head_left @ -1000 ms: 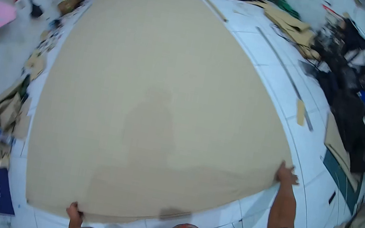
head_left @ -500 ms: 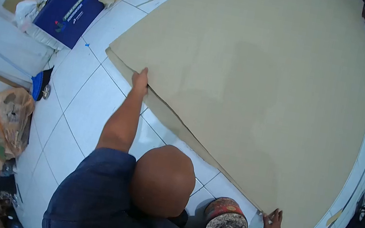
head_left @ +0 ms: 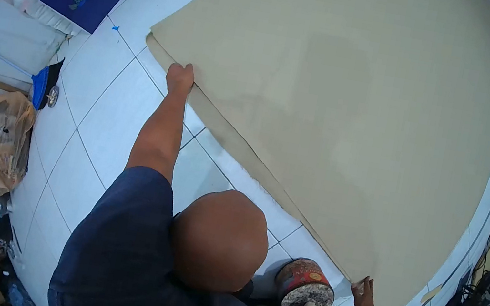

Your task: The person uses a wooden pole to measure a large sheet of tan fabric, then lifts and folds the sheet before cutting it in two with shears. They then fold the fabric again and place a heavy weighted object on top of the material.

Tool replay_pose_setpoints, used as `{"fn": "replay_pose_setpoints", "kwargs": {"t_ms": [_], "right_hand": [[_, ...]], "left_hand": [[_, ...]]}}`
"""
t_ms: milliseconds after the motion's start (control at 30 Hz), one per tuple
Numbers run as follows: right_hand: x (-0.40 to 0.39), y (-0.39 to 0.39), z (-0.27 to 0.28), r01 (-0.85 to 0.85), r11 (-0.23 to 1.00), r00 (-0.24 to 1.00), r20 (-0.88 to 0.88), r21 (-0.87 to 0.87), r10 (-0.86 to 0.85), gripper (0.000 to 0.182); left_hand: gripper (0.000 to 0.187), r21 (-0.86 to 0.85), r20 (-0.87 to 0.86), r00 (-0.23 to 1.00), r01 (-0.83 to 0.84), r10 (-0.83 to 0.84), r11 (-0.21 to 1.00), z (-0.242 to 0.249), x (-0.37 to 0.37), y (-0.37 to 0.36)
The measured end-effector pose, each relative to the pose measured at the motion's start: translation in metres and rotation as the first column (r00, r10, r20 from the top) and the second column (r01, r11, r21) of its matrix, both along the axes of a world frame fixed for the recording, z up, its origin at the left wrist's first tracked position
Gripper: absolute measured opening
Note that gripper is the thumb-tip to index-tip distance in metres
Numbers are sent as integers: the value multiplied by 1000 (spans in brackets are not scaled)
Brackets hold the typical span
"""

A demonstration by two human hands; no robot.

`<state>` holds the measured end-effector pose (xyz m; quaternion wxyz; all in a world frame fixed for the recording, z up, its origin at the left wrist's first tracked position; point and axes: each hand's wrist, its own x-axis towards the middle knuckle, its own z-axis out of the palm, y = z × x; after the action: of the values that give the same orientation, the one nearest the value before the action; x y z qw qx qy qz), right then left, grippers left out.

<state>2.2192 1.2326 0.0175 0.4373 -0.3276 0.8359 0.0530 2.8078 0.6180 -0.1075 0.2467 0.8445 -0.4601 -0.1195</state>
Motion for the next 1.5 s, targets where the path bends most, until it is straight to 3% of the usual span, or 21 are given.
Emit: {"fn": "replay_pose_setpoints", "kwargs": {"t_ms": [67, 133, 200, 233, 267, 400, 500, 600, 700, 800, 867, 967, 1067, 1167, 1200, 1233, 1267, 1300, 1333, 1400, 1500], "right_hand": [[3, 1, -3, 17, 1000, 1000, -21, -22, -18, 88], [8, 3, -5, 35, 999, 999, -37, -32, -36, 90], [12, 2, -3, 50, 998, 997, -57, -39, -52, 92], [12, 2, -4, 55, 997, 997, -60, -46, -57, 90], [12, 1, -4, 46, 998, 997, -54, -38, -48, 89], [6, 1, -7, 1, 1000, 998, -68, -27, -3, 87], [0, 8, -11, -25, 999, 998, -51, -41, 23, 88], [3, 4, -6, 11, 1000, 999, -52, -11, -12, 89], [0, 8, -11, 10, 998, 999, -38, -57, -13, 88], [-3, 13, -18, -4, 997, 999, -53, -71, 0, 85], [-1, 16, -20, 7, 993, 998, -65, -116, -14, 82], [-4, 27, -26, -61, 981, 990, -133, -186, 36, 75], [0, 28, -32, -103, 967, 968, -246, -234, 43, 68], [1, 26, -36, -207, 966, 903, -409, -153, 129, 62], [-6, 34, -49, -298, 939, 864, -467, -171, 189, 58], [-9, 36, -55, -360, 895, 871, -439, -264, 221, 57], [-2, 35, -58, -453, 837, 806, -544, -308, 236, 57], [30, -1, -22, -297, 908, 910, -376, -295, 176, 57], [32, 0, -25, -428, 835, 850, -470, -347, 240, 56], [32, -6, -27, -414, 873, 851, -451, -257, 271, 51], [37, 1, -35, -465, 818, 814, -526, -339, 245, 36]], "left_hand": [[64, -144, 196, 950, -218, 244, 965, -10, -3, 13], [62, -64, 186, 907, -373, 378, 926, -7, -9, 21], [56, 76, -132, 911, -384, 391, 920, 1, -3, 20], [52, 148, -436, 838, -294, 329, 944, 3, 11, 13], [49, 178, -698, 668, -189, 259, 966, 6, 26, 8], [51, 21, -613, 789, -33, 39, 999, 15, 35, -6], [53, -206, -436, 881, 101, -184, 973, 45, 4, -22], [64, -176, -335, 907, 205, -254, 963, 52, -3, -54], [68, -94, -244, 934, 244, -260, 965, 52, 6, -58], [62, -75, -104, 987, 115, -123, 991, 52, 12, -22], [67, -82, 27, 986, -165, 167, 983, 56, 9, 7], [68, -65, -36, 999, -10, 7, 998, 29, 17, 24], [71, 159, -282, 925, 307, -255, 938, 28, -13, 38], [75, 164, -12, 984, 177, -178, 970, -19, -26, 14], [72, 231, 296, 905, 241, -304, 942, -103, 4, -28], [64, 179, -42, 954, 299, -296, 937, -85, 1, -19], [58, 106, -404, 887, 288, -223, 952, -63, -4, -9], [53, 84, -669, 735, 224, -112, 971, -39, -10, -1], [45, 63, -687, 722, 169, -80, 984, -22, -14, 6], [28, 36, -841, 540, 38, 9, 999, -22, -9, 5], [22, 114, -781, 622, 39, 65, 993, 3, -18, 10]]}}
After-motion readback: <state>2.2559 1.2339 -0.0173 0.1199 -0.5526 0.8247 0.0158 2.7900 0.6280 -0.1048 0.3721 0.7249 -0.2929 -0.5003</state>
